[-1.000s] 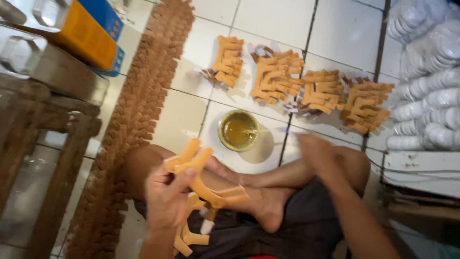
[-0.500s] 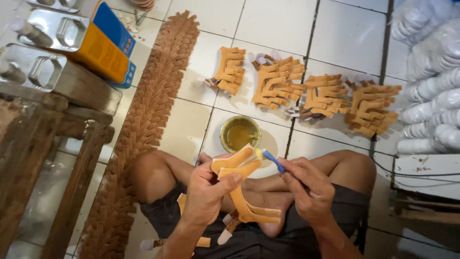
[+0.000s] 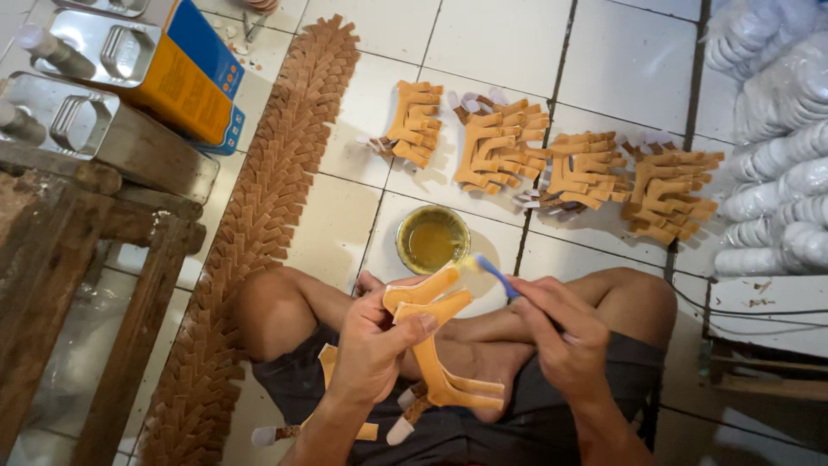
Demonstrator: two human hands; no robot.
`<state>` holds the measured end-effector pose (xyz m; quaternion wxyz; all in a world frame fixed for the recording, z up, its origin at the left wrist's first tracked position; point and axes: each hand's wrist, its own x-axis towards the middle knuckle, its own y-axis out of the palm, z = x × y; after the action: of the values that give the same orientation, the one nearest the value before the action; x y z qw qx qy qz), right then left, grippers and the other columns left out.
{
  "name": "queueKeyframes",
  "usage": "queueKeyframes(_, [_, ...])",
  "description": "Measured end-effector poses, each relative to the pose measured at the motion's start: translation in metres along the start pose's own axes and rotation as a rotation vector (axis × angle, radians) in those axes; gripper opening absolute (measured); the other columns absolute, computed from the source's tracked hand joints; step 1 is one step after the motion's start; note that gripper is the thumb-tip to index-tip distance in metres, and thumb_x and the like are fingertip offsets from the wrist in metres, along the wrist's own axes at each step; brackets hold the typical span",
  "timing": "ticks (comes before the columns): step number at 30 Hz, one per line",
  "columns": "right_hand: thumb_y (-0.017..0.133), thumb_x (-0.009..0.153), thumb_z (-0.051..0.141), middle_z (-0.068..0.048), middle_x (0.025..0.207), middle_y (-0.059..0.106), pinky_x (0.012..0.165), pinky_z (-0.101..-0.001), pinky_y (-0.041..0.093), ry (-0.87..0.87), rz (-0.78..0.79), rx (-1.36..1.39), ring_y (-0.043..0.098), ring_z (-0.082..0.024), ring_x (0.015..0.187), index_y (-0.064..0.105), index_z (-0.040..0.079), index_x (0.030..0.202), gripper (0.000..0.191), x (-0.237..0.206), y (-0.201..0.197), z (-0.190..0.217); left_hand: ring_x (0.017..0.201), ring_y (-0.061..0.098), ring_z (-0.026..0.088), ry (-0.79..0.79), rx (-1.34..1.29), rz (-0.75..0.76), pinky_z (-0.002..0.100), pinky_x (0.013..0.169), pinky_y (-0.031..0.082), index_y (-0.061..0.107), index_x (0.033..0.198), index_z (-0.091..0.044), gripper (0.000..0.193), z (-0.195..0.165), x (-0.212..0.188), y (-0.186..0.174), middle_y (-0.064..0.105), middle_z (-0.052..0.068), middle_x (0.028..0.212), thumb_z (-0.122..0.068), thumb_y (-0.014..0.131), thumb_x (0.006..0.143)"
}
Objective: The person sits on the floor and applies a yellow liquid to the edges of light-brown shoe parts using a small brush. They then press the parts together and place them on the floor. The person repeats this process with several shoe parts.
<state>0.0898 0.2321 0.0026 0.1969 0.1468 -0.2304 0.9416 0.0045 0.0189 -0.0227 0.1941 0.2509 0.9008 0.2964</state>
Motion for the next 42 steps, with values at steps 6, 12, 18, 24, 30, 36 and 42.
queueKeyframes(6, [0.068, 0.091, -0.004, -0.009, 0.082, 0.065, 0.066, -0.0256, 0.048, 0.056, 0.062, -0.125, 0.061, -0.014, 0.071, 0.073, -0.004, 0.111, 0.02, 0.006, 0.0, -0.012, 0.109, 0.069, 0.018, 0.007, 0.084, 0.043, 0.029, 0.098, 0.053, 0.06, 0.134, 0.014, 0.046, 0.003, -0.003, -0.001, 0.072, 0.016, 0.121, 0.005, 0.067, 0.09])
queueKeyframes(12, [0.061, 0.096, -0.006, -0.008, 0.083, 0.067, 0.055, -0.0248, 0.04, 0.227, -0.093, 0.088, 0.051, -0.011, 0.061, 0.073, -0.006, 0.116, 0.023, -0.01, -0.006, -0.025, 0.114, 0.067, 0.018, 0.091, -0.003, -0.08, 0.03, 0.101, 0.051, 0.059, 0.136, 0.012, 0.047, -0.003, 0.001, 0.002, 0.071, 0.015, 0.124, 0.004, 0.067, 0.09])
queueKeyframes(18, [0.064, 0.093, -0.007, -0.007, 0.087, 0.07, 0.068, -0.0225, 0.051, 0.031, 0.019, 0.133, 0.067, -0.012, 0.077, 0.072, -0.006, 0.115, 0.024, -0.02, -0.001, -0.017, 0.114, 0.067, 0.018, 0.104, 0.055, -0.038, 0.03, 0.1, 0.052, 0.058, 0.138, 0.012, 0.047, -0.002, 0.003, 0.014, 0.071, 0.015, 0.125, 0.003, 0.068, 0.092])
queueKeyframes(24, [0.065, 0.09, -0.008, -0.009, 0.085, 0.07, 0.066, -0.0231, 0.049, 0.116, -0.037, 0.051, 0.065, -0.014, 0.076, 0.073, -0.007, 0.113, 0.024, -0.014, 0.002, -0.012, 0.112, 0.068, 0.018, 0.101, 0.05, -0.073, 0.03, 0.099, 0.053, 0.058, 0.137, 0.013, 0.047, -0.004, 0.002, 0.014, 0.071, 0.017, 0.124, 0.005, 0.067, 0.091])
queueKeyframes(30, [0.066, 0.091, -0.009, -0.011, 0.083, 0.069, 0.066, -0.0249, 0.049, 0.208, -0.024, 0.017, 0.064, -0.015, 0.073, 0.074, -0.006, 0.115, 0.026, -0.014, -0.002, -0.008, 0.112, 0.068, 0.019, 0.107, 0.002, -0.061, 0.03, 0.099, 0.053, 0.058, 0.135, 0.014, 0.045, 0.0, 0.002, 0.015, 0.071, 0.017, 0.123, 0.005, 0.066, 0.092])
queueKeyframes(36, [0.066, 0.092, -0.004, -0.011, 0.093, 0.069, 0.074, -0.0256, 0.053, -0.072, -0.038, -0.186, 0.067, -0.016, 0.082, 0.071, -0.005, 0.117, 0.026, -0.016, -0.006, -0.023, 0.109, 0.067, 0.018, 0.071, 0.026, -0.063, 0.03, 0.096, 0.053, 0.059, 0.136, 0.014, 0.046, 0.005, 0.003, 0.016, 0.071, 0.016, 0.121, 0.007, 0.067, 0.091])
queueKeyframes(42, [0.066, 0.104, 0.01, 0.004, 0.08, 0.05, 0.053, -0.0196, 0.028, 0.501, -0.356, 0.595, 0.037, -0.003, 0.062, 0.069, -0.005, 0.133, 0.032, -0.024, -0.012, -0.1, 0.109, 0.067, 0.017, 0.163, -0.048, -0.18, 0.031, 0.097, 0.053, 0.057, 0.134, 0.011, 0.047, -0.002, 0.006, 0.012, 0.07, 0.014, 0.12, 0.006, 0.067, 0.089])
